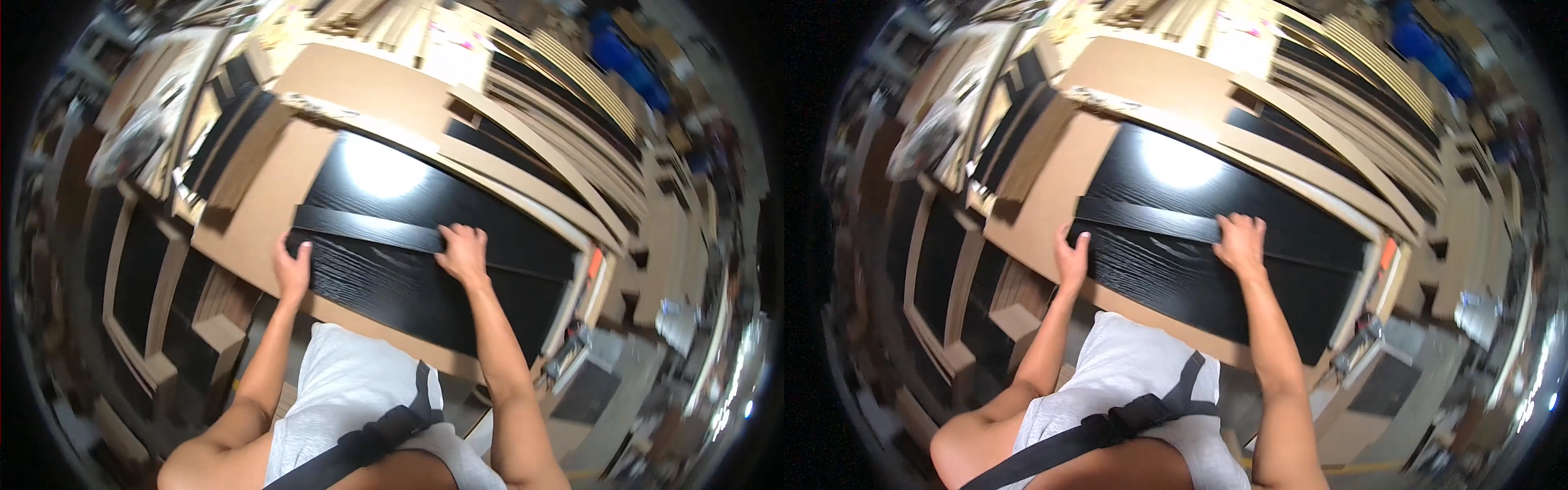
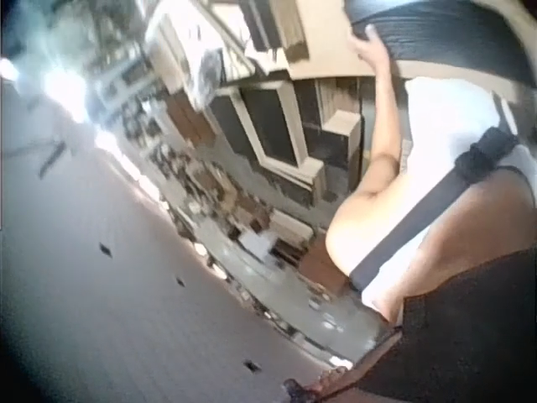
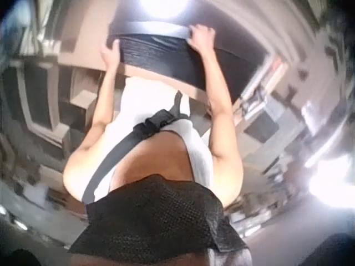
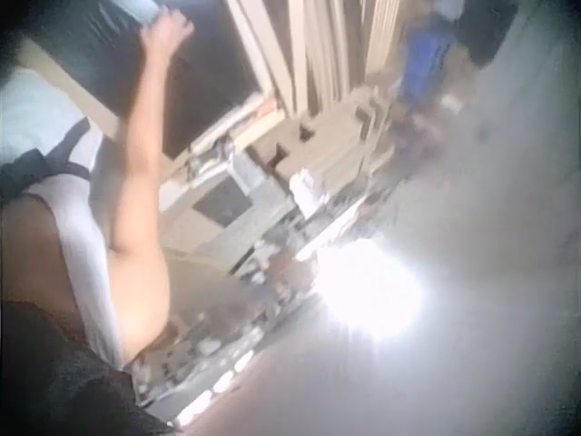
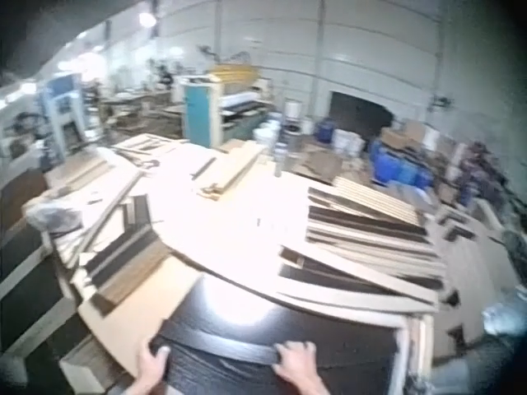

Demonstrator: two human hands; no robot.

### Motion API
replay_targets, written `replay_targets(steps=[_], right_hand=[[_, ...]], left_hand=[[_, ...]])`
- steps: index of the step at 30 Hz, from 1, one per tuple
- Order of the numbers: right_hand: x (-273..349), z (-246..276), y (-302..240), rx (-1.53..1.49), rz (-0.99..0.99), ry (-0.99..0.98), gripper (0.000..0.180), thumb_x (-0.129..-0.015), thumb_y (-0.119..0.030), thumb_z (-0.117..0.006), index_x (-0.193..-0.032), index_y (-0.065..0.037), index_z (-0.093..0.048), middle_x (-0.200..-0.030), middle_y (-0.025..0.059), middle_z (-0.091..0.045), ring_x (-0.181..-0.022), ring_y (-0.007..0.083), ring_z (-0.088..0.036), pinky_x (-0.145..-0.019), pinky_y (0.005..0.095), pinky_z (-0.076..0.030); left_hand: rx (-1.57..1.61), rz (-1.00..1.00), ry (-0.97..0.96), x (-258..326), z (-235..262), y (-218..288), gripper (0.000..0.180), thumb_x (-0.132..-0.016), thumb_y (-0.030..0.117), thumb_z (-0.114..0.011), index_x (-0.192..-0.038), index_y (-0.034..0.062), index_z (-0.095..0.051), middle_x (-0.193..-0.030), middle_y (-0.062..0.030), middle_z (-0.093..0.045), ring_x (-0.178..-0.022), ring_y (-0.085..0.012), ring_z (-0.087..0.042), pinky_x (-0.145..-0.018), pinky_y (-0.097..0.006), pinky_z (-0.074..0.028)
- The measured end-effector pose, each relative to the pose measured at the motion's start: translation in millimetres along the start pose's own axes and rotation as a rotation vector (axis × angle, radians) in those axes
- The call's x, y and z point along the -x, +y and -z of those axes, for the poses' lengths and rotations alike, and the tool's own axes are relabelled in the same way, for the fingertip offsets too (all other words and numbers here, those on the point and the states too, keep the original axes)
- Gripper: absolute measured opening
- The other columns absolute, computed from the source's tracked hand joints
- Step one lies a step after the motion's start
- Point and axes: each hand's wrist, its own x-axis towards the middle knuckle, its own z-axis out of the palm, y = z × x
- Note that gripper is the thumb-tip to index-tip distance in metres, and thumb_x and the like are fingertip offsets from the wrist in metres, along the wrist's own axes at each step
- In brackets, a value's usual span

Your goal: The person places a wooden panel into a frame, aligns border strips along its edges, and fastens them using a pneumatic nail gun. They carry the assembled panel and stack it onto a pile before repeating the process with another panel.

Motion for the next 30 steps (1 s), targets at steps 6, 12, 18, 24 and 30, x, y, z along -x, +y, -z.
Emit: replay_targets(steps=[6, 12, 18, 24, 30], right_hand=[[21, -8, -25, -0.096, -0.202, 0.161, 0.059, -0.079, -0.020, -0.077, -0.134, -0.009, -0.058, -0.142, 0.0171, -0.050, -0.134, 0.0330, -0.045, -0.113, 0.0585, -0.030], [99, -17, -17, -0.271, -0.416, 0.417, 0.057, -0.079, -0.025, -0.077, -0.130, -0.006, -0.061, -0.140, 0.0199, -0.053, -0.132, 0.0367, -0.047, -0.113, 0.0517, -0.032], [217, -37, 32, -0.305, -0.789, 0.612, 0.050, -0.077, -0.020, -0.079, -0.123, -0.006, -0.064, -0.133, 0.0201, -0.058, -0.124, 0.0391, -0.054, -0.105, 0.0458, -0.044], [317, -46, 79, -0.340, -0.959, 0.635, 0.048, -0.082, -0.015, -0.077, -0.125, -0.001, -0.062, -0.136, 0.0205, -0.055, -0.127, 0.0384, -0.052, -0.108, 0.0461, -0.041], [367, -55, 125, -0.323, -1.051, 0.651, 0.046, -0.081, -0.014, -0.077, -0.122, 0.001, -0.062, -0.129, 0.0197, -0.058, -0.123, 0.0381, -0.054, -0.105, 0.0445, -0.043]], left_hand=[[-0.129, -0.248, -0.120, -7, -15, 18, 0.057, -0.089, 0.020, -0.072, -0.136, -0.0014, -0.047, -0.146, -0.0244, -0.043, -0.135, -0.0427, -0.041, -0.114, -0.049, -0.031], [-0.153, -0.586, -0.434, 12, -51, 66, 0.055, -0.086, 0.024, -0.071, -0.133, 0.0020, -0.053, -0.148, -0.0255, -0.041, -0.140, -0.0425, -0.036, -0.115, -0.053, -0.028], [-0.195, -0.812, -0.601, 55, -118, 127, 0.049, -0.087, 0.029, -0.071, -0.133, 0.0132, -0.061, -0.150, -0.0242, -0.039, -0.143, -0.0428, -0.033, -0.115, -0.059, -0.025], [-0.239, -1.040, -0.705, 96, -214, 166, 0.050, -0.091, 0.040, -0.067, -0.135, 0.0186, -0.060, -0.152, -0.0179, -0.039, -0.146, -0.0368, -0.030, -0.114, -0.068, -0.021], [-0.320, -1.214, -0.601, 93, -269, 188, 0.044, -0.091, 0.040, -0.068, -0.132, 0.0236, -0.063, -0.146, -0.0084, -0.047, -0.142, -0.0293, -0.036, -0.111, -0.072, -0.022]])
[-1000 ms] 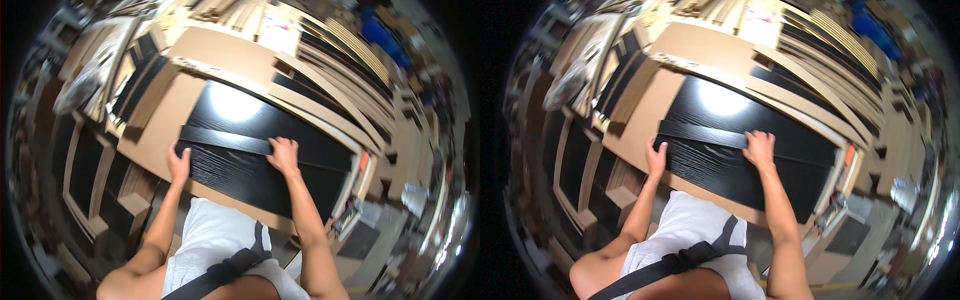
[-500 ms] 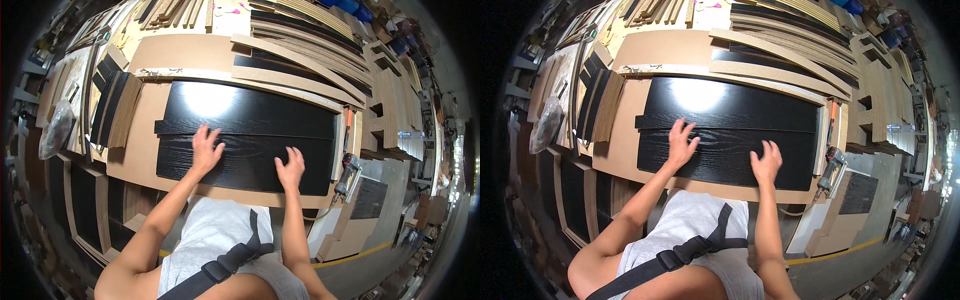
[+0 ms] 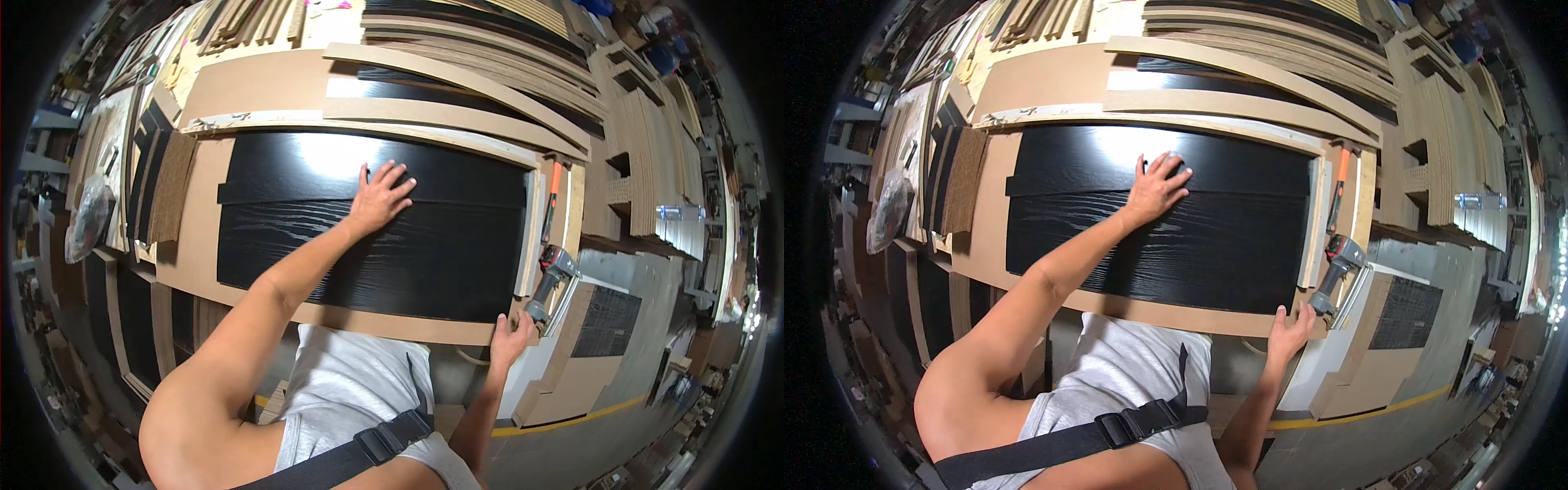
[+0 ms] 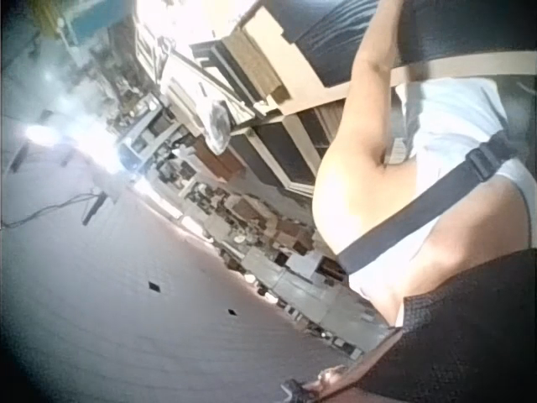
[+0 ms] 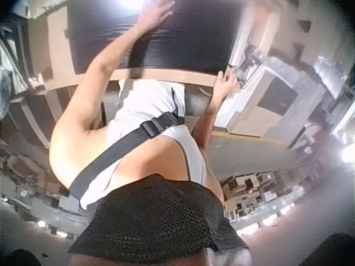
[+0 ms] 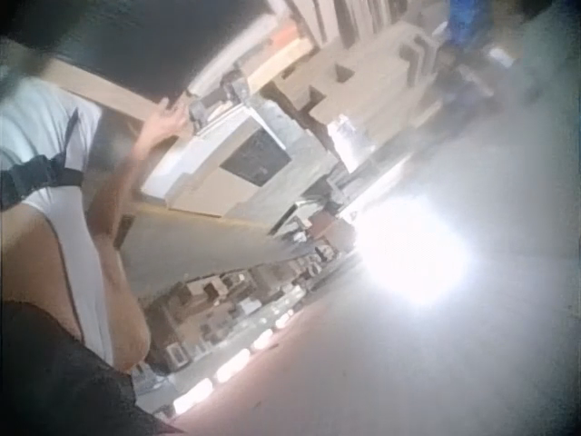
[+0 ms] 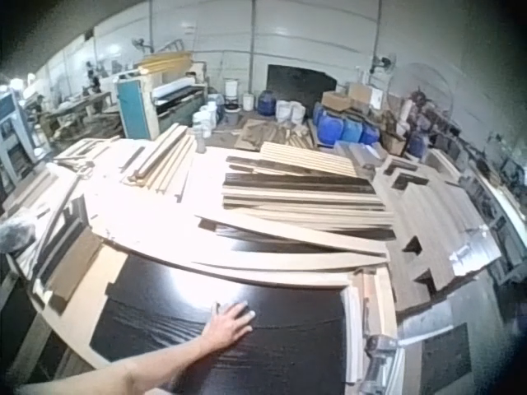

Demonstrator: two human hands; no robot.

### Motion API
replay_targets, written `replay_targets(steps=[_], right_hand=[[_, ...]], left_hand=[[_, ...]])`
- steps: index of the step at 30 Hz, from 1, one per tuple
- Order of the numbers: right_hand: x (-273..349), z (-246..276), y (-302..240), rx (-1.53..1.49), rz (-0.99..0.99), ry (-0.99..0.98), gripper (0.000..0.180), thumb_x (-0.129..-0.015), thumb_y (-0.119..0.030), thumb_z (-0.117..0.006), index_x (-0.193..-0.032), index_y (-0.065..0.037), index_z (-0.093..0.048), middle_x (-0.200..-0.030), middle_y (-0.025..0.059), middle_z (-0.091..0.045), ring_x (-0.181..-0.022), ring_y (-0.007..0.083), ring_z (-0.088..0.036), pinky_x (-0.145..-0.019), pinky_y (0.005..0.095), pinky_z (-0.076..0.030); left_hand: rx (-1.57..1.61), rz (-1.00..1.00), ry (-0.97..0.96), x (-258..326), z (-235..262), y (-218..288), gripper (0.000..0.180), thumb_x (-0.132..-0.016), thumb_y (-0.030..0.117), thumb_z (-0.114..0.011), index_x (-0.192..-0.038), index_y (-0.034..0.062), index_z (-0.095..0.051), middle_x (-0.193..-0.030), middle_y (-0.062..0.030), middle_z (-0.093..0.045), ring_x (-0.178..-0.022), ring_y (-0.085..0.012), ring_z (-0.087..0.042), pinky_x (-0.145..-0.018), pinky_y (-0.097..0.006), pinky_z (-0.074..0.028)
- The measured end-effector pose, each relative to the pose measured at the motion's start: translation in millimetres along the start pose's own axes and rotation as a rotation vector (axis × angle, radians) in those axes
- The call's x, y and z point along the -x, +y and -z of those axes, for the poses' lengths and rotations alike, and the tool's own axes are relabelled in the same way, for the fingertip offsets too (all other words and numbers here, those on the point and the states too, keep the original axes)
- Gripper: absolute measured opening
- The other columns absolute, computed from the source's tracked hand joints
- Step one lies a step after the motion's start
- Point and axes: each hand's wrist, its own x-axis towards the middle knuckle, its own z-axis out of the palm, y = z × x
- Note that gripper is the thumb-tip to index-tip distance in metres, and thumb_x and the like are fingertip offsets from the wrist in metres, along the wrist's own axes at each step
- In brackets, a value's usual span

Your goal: The person places a wooden panel into a frame, aligns border strips along its edges, and fastens them using a pneumatic nail gun. They carry the assembled panel and stack it onto a pile before repeating the process with another panel.

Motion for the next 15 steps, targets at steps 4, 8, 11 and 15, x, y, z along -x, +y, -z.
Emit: replay_targets(steps=[4, 8, 11, 15], right_hand=[[-30, 7, 13, -0.024, 0.051, 0.043, 0.045, -0.078, -0.009, -0.078, -0.120, 0.002, -0.062, -0.128, 0.0221, -0.058, -0.121, 0.0412, -0.054, -0.104, 0.0472, -0.043], [-67, 13, 32, -0.022, 0.049, 0.068, 0.049, -0.079, -0.010, -0.078, -0.122, 0.002, -0.060, -0.125, 0.0222, -0.058, -0.119, 0.0411, -0.055, -0.104, 0.0465, -0.043], [-96, 12, 38, 0.009, -0.043, 0.044, 0.058, -0.081, -0.015, -0.078, -0.130, 0.004, -0.055, -0.128, 0.0241, -0.057, -0.121, 0.0423, -0.055, -0.104, 0.0461, -0.043], [-130, -3, 47, -0.100, -0.180, -0.204, 0.077, -0.084, -0.027, -0.077, -0.143, 0.007, -0.042, -0.143, 0.0299, -0.048, -0.132, 0.0459, -0.047, -0.111, 0.0446, -0.037]], left_hand=[[-0.039, -0.011, -0.019, -37, -8, -6, 0.042, -0.091, 0.039, -0.068, -0.131, 0.0248, -0.064, -0.149, -0.0091, -0.043, -0.145, -0.0304, -0.032, -0.113, -0.073, -0.018], [-0.069, -0.013, -0.027, -65, -11, -15, 0.042, -0.089, 0.036, -0.072, -0.128, 0.0238, -0.066, -0.152, -0.0081, -0.040, -0.145, -0.0303, -0.031, -0.114, -0.073, -0.018], [-0.106, -0.013, -0.051, -80, -6, -22, 0.041, -0.089, 0.036, -0.071, -0.128, 0.0235, -0.066, -0.156, -0.0097, -0.036, -0.147, -0.0318, -0.030, -0.116, -0.069, -0.019], [-0.073, -0.044, -0.104, -93, -2, -25, 0.041, -0.090, 0.035, -0.070, -0.128, 0.0230, -0.066, -0.157, -0.0122, -0.035, -0.147, -0.0324, -0.029, -0.116, -0.065, -0.022]])
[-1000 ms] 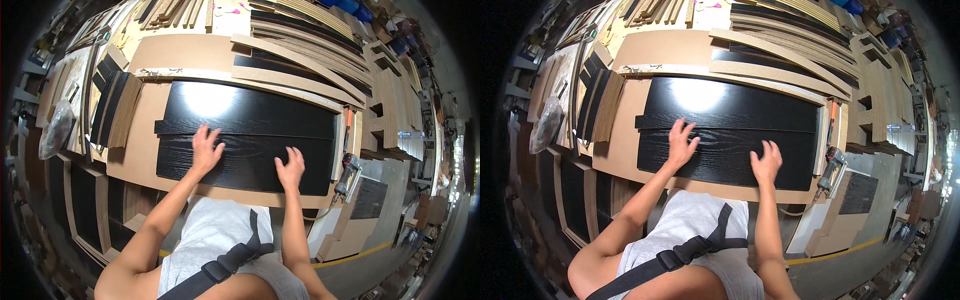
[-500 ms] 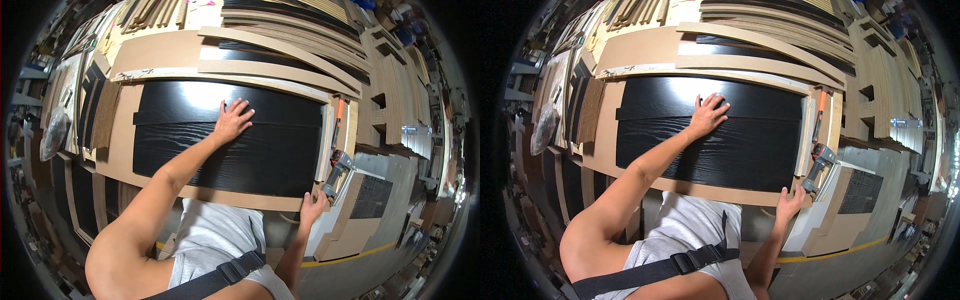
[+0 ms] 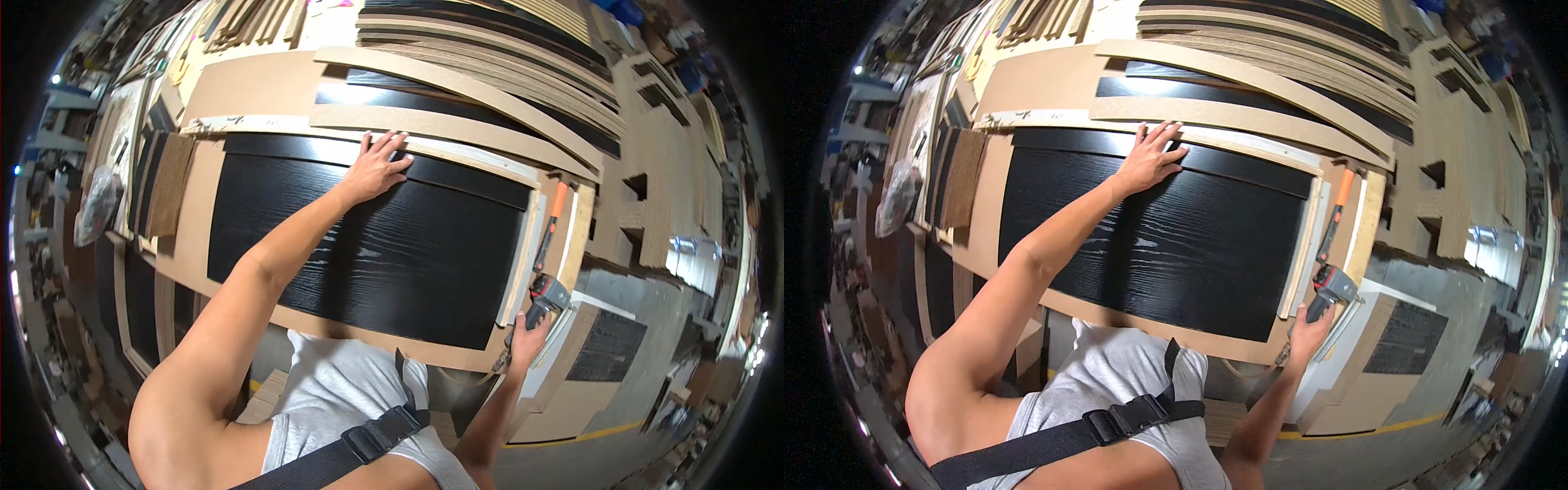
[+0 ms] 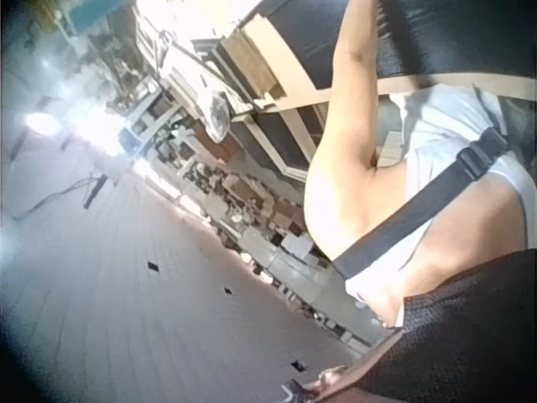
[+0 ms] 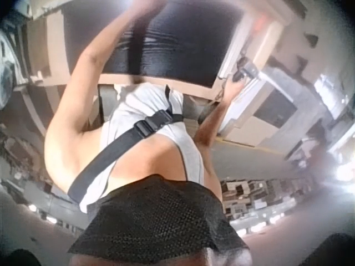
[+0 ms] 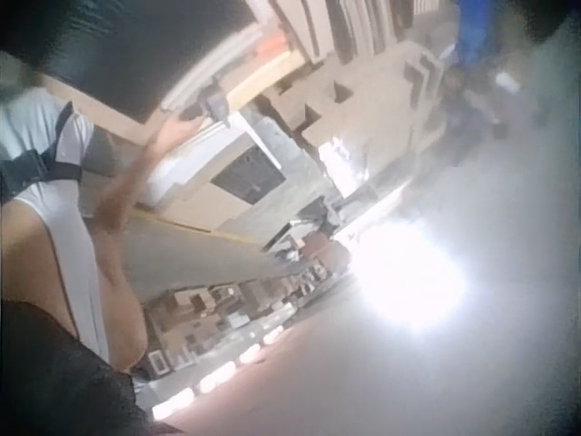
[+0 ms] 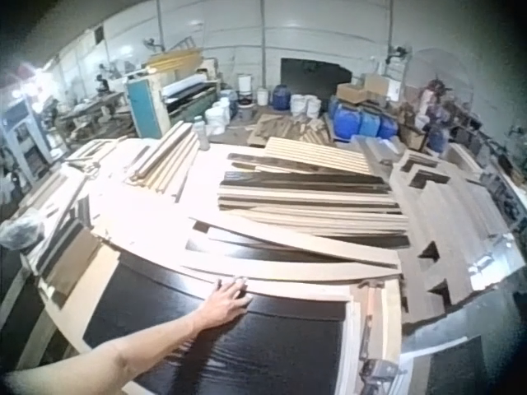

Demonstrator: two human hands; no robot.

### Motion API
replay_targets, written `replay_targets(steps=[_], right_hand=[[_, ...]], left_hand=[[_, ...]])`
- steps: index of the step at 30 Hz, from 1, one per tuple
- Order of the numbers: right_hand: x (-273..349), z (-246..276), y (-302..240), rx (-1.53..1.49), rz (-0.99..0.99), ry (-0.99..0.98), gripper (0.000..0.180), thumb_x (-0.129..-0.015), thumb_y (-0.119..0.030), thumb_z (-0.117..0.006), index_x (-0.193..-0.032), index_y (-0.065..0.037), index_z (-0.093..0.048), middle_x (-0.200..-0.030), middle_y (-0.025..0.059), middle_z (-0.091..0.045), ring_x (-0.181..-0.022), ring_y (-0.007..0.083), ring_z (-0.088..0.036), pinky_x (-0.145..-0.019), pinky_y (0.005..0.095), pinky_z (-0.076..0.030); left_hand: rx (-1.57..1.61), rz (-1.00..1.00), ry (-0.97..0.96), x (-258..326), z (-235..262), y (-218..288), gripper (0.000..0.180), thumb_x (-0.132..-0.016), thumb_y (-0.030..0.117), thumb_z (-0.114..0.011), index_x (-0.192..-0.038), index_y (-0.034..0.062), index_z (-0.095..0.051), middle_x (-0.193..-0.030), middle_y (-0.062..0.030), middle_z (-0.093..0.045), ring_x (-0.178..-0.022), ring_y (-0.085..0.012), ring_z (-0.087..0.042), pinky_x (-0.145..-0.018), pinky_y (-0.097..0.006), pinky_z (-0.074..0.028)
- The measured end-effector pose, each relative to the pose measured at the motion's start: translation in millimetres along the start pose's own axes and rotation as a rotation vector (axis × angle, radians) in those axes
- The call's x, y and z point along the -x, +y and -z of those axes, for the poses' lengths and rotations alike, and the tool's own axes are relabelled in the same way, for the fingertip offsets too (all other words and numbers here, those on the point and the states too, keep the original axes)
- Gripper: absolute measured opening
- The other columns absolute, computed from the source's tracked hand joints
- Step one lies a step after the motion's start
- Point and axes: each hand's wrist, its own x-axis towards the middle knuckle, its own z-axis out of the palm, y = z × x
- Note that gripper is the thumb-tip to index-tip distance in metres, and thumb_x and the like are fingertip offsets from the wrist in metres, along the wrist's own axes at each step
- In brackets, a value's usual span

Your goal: The person places a wooden panel into a frame, aligns border strips along its edges, and fastens them using a pneumatic nail gun. They carry the assembled panel and stack it onto a pile before repeating the process with another panel.

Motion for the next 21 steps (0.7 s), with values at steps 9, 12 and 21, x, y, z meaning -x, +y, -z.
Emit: replay_targets(steps=[9, 12, 21], right_hand=[[-46, -4, 23, 0.125, -0.101, -0.003, 0.091, -0.080, -0.014, -0.078, -0.151, 0.009, -0.027, -0.146, 0.0288, -0.046, -0.134, 0.0389, -0.048, -0.115, 0.0403, -0.033], [-50, 39, 17, -0.360, -0.331, -0.165, 0.054, -0.085, -0.004, -0.069, -0.134, 0.004, -0.048, -0.101, 0.0165, -0.064, -0.087, 0.0272, -0.064, -0.078, 0.0394, -0.054], [-26, 93, -119, -0.588, -0.476, -0.287, 0.021, -0.088, -0.012, -0.069, -0.106, -0.004, -0.061, -0.064, 0.0032, -0.053, -0.046, 0.0171, -0.051, -0.044, 0.0356, -0.048]], left_hand=[[0.078, -0.067, -0.123, -17, -4, 17, 0.054, -0.088, 0.050, -0.068, -0.135, 0.0245, -0.063, -0.155, -0.0156, -0.037, -0.147, -0.0342, -0.030, -0.114, -0.069, -0.020], [0.088, -0.062, -0.026, -28, -17, 45, 0.053, -0.088, 0.051, -0.068, -0.133, 0.0232, -0.064, -0.153, -0.0167, -0.038, -0.144, -0.0350, -0.033, -0.114, -0.069, -0.021], [0.174, -0.008, 0.100, -44, -33, 60, 0.045, -0.082, 0.037, -0.077, -0.124, 0.0222, -0.069, -0.142, -0.0142, -0.047, -0.138, -0.0323, -0.040, -0.114, -0.064, -0.024]])
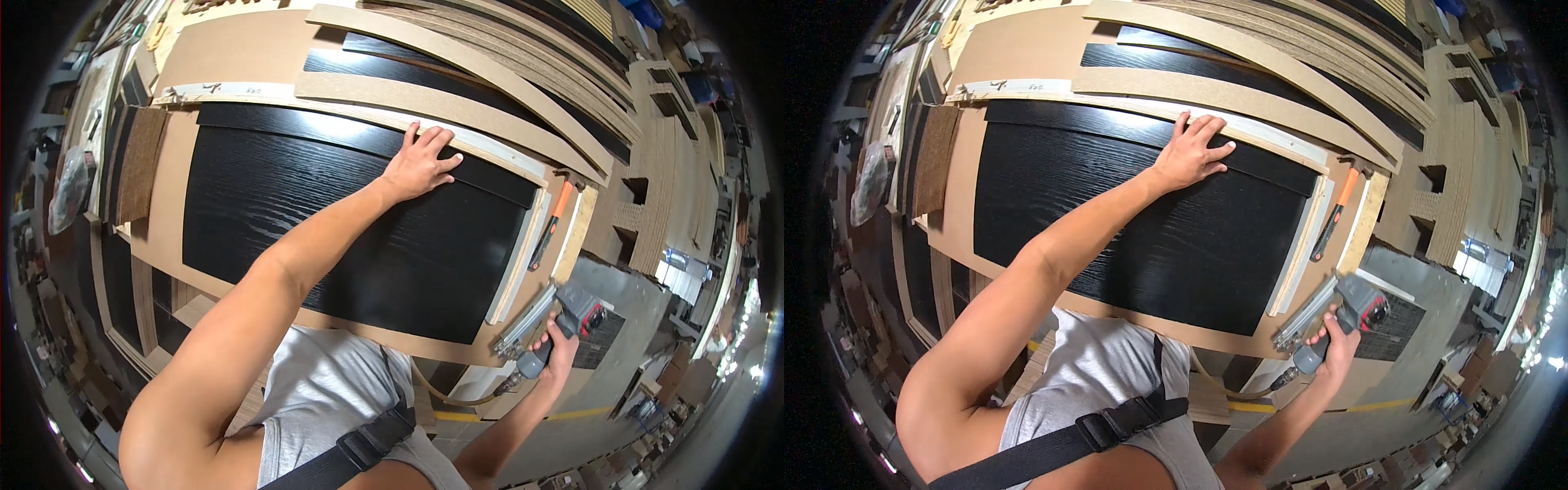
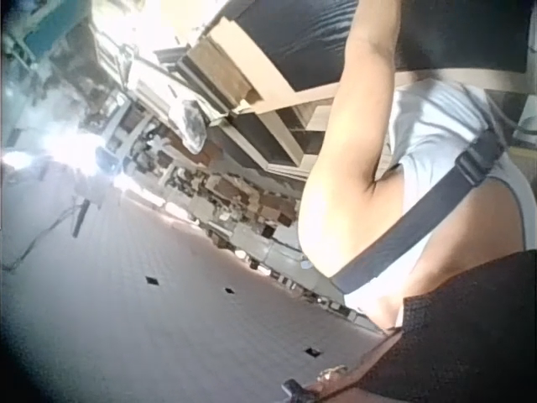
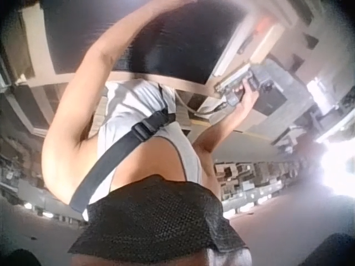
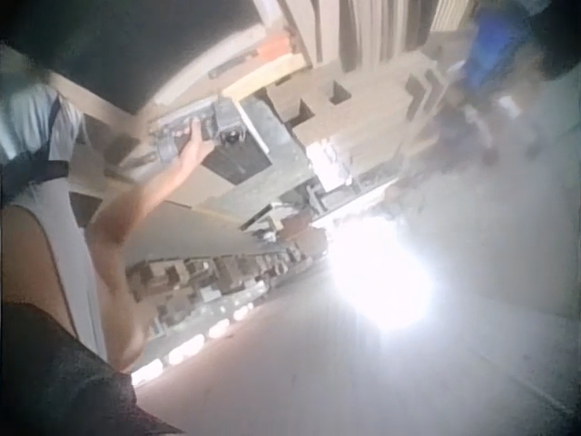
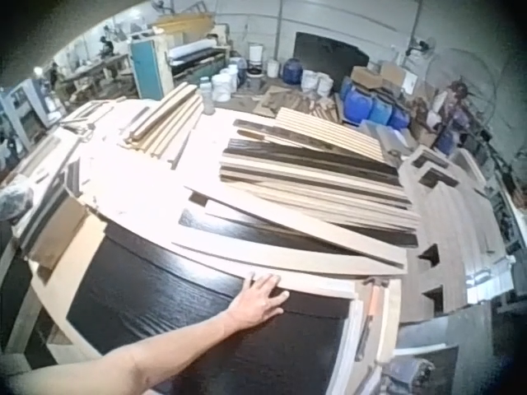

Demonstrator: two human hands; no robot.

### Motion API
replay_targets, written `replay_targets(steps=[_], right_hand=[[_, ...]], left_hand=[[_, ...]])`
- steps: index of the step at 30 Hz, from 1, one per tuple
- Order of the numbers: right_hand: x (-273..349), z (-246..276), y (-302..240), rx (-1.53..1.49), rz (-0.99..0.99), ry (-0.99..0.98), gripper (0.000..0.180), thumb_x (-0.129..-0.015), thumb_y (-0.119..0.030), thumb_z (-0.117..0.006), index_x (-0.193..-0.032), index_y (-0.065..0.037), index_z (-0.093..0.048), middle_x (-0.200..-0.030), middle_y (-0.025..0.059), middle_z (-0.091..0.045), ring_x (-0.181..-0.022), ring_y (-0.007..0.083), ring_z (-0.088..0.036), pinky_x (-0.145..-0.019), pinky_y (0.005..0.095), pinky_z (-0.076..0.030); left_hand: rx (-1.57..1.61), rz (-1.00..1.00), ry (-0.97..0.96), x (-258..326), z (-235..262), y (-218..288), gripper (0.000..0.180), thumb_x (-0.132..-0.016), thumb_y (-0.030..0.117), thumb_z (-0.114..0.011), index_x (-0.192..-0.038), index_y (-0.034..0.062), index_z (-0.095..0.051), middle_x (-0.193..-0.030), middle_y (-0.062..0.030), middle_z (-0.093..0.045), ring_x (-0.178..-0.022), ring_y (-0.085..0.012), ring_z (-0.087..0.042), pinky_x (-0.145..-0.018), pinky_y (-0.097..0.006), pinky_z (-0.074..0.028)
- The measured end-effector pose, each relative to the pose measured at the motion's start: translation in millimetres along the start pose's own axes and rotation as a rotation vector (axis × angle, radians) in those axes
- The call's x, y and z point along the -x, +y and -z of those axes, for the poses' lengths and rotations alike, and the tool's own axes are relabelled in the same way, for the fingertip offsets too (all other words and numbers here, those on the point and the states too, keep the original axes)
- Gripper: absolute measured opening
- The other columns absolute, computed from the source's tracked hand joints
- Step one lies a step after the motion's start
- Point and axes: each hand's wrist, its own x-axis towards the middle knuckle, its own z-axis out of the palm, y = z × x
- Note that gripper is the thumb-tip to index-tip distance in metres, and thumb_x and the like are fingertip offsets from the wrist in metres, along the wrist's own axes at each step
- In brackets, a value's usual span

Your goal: The person places a wooden panel into a frame, aligns border strips along its edges, and fastens them using a pneumatic nail gun. They carry the assembled panel and stack it onto a pile before repeating the process with another panel.

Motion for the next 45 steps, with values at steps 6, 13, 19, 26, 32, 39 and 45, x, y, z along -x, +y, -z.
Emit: replay_targets(steps=[6, 13, 19, 26, 32, 39, 45], right_hand=[[-17, -72, -60, 0.071, 0.056, -0.255, 0.027, -0.081, 0.001, -0.063, -0.108, 0.001, -0.060, -0.063, 0.0056, -0.053, -0.047, 0.0179, -0.054, -0.046, 0.0332, -0.047], [-47, -122, -82, 0.165, 0.063, -0.323, 0.023, -0.080, -0.002, -0.059, -0.102, 0.000, -0.061, -0.063, 0.0050, -0.055, -0.048, 0.0167, -0.055, -0.046, 0.0328, -0.048], [-52, -132, -84, 0.235, 0.026, -0.293, 0.025, -0.078, -0.002, -0.057, -0.103, 0.000, -0.061, -0.063, 0.0050, -0.054, -0.046, 0.0165, -0.054, -0.045, 0.0326, -0.048], [-49, -143, -96, 0.313, 0.002, -0.280, 0.023, -0.076, 0.001, -0.054, -0.098, -0.001, -0.058, -0.062, 0.0049, -0.053, -0.046, 0.0163, -0.052, -0.044, 0.0328, -0.046], [-48, -146, -97, 0.323, -0.040, -0.284, 0.022, -0.075, 0.001, -0.055, -0.097, -0.001, -0.057, -0.061, 0.0048, -0.052, -0.046, 0.0167, -0.051, -0.044, 0.0340, -0.046], [-43, -146, -84, 0.333, -0.001, -0.281, 0.026, -0.075, -0.002, -0.057, -0.101, -0.002, -0.058, -0.061, 0.0040, -0.052, -0.045, 0.0176, -0.052, -0.044, 0.0347, -0.048], [-14, -209, -78, 0.429, 0.062, -0.424, 0.025, -0.075, -0.003, -0.061, -0.101, -0.002, -0.060, -0.060, 0.0039, -0.053, -0.044, 0.0160, -0.052, -0.044, 0.0329, -0.048]], left_hand=[[0.031, 0.016, 0.009, -2, -7, 2, 0.043, -0.083, 0.040, -0.076, -0.123, 0.0230, -0.070, -0.142, -0.0123, -0.047, -0.138, -0.0313, -0.040, -0.115, -0.062, -0.024], [0.046, 0.031, 0.002, 1, -5, 1, 0.041, -0.084, 0.041, -0.074, -0.122, 0.0245, -0.070, -0.142, -0.0107, -0.048, -0.136, -0.0288, -0.042, -0.116, -0.059, -0.023], [0.058, 0.041, 0.002, 2, -6, -1, 0.041, -0.085, 0.041, -0.073, -0.123, 0.0251, -0.070, -0.142, -0.0104, -0.048, -0.136, -0.0284, -0.042, -0.116, -0.059, -0.022], [0.071, 0.034, 0.018, 1, -8, -1, 0.041, -0.085, 0.041, -0.073, -0.123, 0.0248, -0.070, -0.142, -0.0106, -0.048, -0.136, -0.0292, -0.042, -0.116, -0.059, -0.022], [0.075, 0.049, 0.012, 2, -2, -3, 0.041, -0.085, 0.041, -0.073, -0.123, 0.0250, -0.070, -0.142, -0.0110, -0.048, -0.137, -0.0288, -0.041, -0.116, -0.059, -0.023], [0.042, 0.121, -0.045, 39, 58, -60, 0.065, -0.084, 0.036, -0.076, -0.141, 0.0168, -0.050, -0.150, -0.0161, -0.041, -0.144, -0.0330, -0.035, -0.116, -0.064, -0.022], [-0.242, 0.379, -0.005, 138, 133, -188, 0.091, -0.078, 0.059, -0.076, -0.151, 0.0160, -0.042, -0.154, -0.0128, -0.038, -0.146, -0.0296, -0.033, -0.118, -0.067, -0.012]])
